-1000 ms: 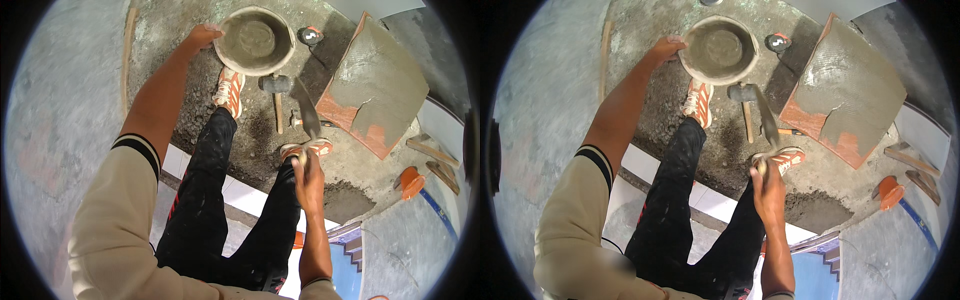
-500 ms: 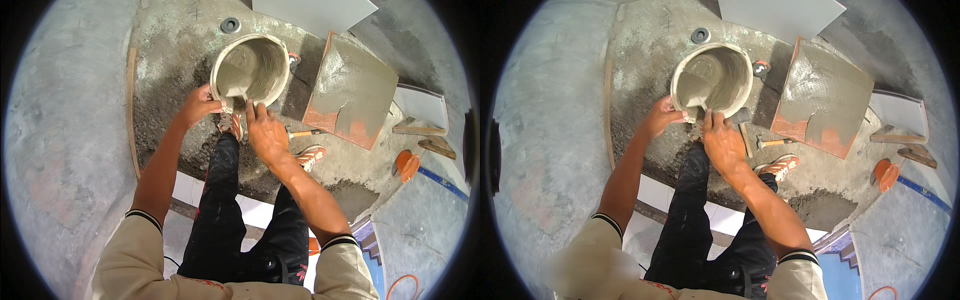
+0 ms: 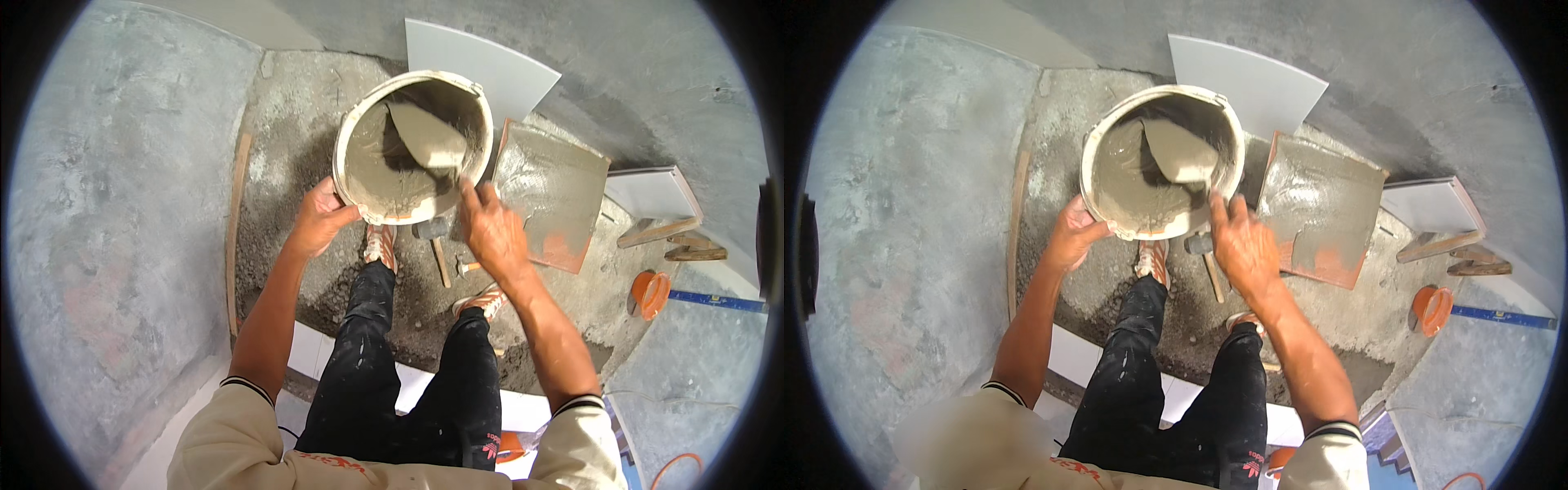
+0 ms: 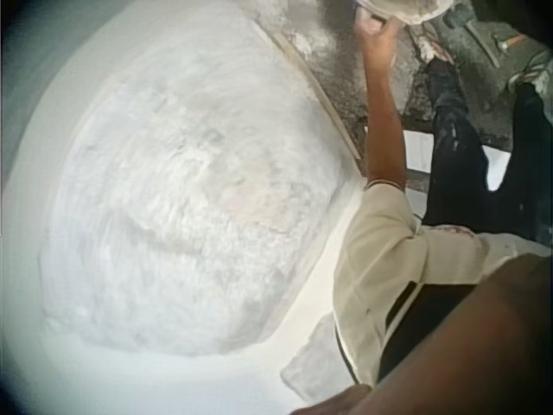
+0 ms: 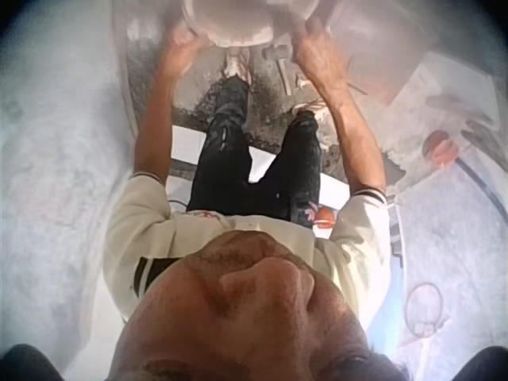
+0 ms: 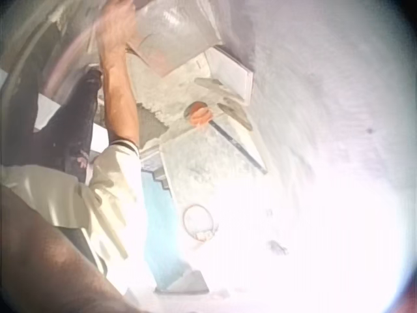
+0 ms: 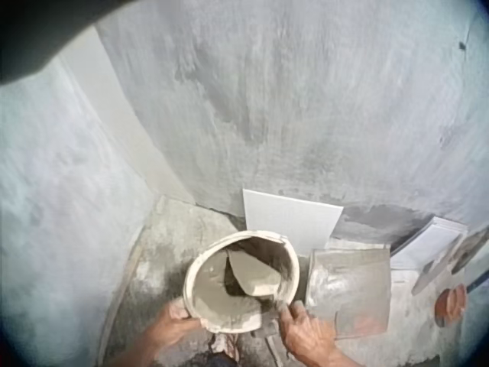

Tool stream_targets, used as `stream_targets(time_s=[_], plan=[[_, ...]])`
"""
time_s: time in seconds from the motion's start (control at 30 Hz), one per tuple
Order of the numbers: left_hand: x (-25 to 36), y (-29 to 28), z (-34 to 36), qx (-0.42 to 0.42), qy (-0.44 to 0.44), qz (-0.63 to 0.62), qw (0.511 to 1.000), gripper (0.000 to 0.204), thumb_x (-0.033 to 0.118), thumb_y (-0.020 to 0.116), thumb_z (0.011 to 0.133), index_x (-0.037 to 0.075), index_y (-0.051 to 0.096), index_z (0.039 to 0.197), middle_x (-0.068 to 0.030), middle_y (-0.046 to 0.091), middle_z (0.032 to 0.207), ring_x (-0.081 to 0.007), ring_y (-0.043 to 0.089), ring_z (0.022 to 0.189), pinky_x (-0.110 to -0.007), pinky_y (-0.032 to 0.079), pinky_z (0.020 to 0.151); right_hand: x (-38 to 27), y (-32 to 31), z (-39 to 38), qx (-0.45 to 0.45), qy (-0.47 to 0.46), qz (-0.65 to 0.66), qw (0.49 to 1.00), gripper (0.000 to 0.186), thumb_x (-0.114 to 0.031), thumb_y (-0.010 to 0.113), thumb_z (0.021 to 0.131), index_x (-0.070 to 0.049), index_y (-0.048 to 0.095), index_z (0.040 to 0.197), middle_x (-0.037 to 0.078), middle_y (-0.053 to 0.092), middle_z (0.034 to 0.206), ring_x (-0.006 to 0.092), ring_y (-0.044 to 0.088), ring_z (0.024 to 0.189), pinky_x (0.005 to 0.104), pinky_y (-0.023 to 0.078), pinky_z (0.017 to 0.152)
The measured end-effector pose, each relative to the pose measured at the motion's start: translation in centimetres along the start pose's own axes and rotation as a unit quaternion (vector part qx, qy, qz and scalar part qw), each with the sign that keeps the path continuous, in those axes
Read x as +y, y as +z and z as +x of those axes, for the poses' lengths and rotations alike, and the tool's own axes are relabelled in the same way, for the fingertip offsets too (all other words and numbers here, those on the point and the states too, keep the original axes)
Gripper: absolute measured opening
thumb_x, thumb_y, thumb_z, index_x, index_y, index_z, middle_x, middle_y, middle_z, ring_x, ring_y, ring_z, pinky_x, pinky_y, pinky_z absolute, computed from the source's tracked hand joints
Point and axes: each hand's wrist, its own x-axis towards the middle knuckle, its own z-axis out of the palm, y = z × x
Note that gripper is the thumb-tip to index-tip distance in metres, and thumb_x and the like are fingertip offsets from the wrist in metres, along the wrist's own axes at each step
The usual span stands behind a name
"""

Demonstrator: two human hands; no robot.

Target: The person spreads cement on the floor using a trowel and wooden plank, then positions a white tile onto the prepared surface. The person also scoops cement from a bucket and spreads it onto a tile before placing it on the floor.

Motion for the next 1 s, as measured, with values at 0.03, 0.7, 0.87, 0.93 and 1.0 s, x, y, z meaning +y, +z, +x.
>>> stream_targets(time_s=[0.03, 0.7, 0.87, 0.93, 1.0], plan=[[0.5, 0.4, -0.4, 0.009, -0.004, 0.009, 1.000, 0.049, -0.009, 0.073, 0.090, -0.001, 0.060, 0.136, -0.0109, 0.072, 0.128, -0.0201, 0.069, 0.115, -0.039, 0.056, 0.102, -0.5, -0.4, -0.9, -0.012, 0.009, 0.001, 1.000, 0.044, -0.008, 0.053, 0.101, -0.001, 0.053, 0.144, 0.022, 0.061, 0.100, 0.0406, 0.071, 0.076, 0.0479, 0.061, 0.068], [0.9, 6.3, -0.8, -0.048, 0.139, 0.114, 0.982, 0.051, -0.013, 0.069, 0.090, -0.008, 0.055, 0.139, -0.0169, 0.054, 0.150, -0.0229, 0.057, 0.133, -0.039, 0.049, 0.113, -2.3, -7.1, -3.9, -0.130, 0.072, 0.328, 0.933, 0.039, -0.027, 0.046, 0.110, 0.009, 0.059, 0.116, 0.038, 0.068, 0.090, 0.0558, 0.066, 0.086, 0.0597, 0.053, 0.078], [-0.6, 5.6, -0.3, -0.037, 0.094, 0.099, 0.990, 0.046, -0.010, 0.069, 0.092, -0.005, 0.056, 0.136, -0.0133, 0.066, 0.134, -0.0201, 0.064, 0.122, -0.038, 0.052, 0.108, -2.4, -7.6, -3.6, -0.239, 0.148, 0.522, 0.806, 0.045, -0.035, 0.045, 0.112, 0.005, 0.061, 0.122, 0.018, 0.067, 0.079, 0.0257, 0.066, 0.058, 0.0398, 0.053, 0.051], [-1.5, 5.3, 0.0, -0.037, 0.099, 0.097, 0.990, 0.046, -0.010, 0.070, 0.092, -0.004, 0.057, 0.136, -0.0131, 0.067, 0.132, -0.0196, 0.065, 0.120, -0.037, 0.053, 0.107, -3.0, -6.8, -3.6, -0.210, 0.147, 0.638, 0.726, 0.045, -0.039, 0.045, 0.113, 0.002, 0.061, 0.119, 0.010, 0.061, 0.078, 0.0147, 0.057, 0.053, 0.0311, 0.047, 0.044], [-2.3, 5.2, 0.1, -0.030, 0.093, 0.102, 0.990, 0.047, -0.011, 0.070, 0.092, -0.004, 0.056, 0.136, -0.0127, 0.067, 0.130, -0.0196, 0.065, 0.120, -0.037, 0.054, 0.105, -2.9, -5.5, -3.6, -0.196, 0.155, 0.731, 0.635, 0.045, -0.042, 0.046, 0.112, 0.000, 0.060, 0.122, 0.005, 0.058, 0.079, 0.0100, 0.052, 0.050, 0.0264, 0.043, 0.041]])
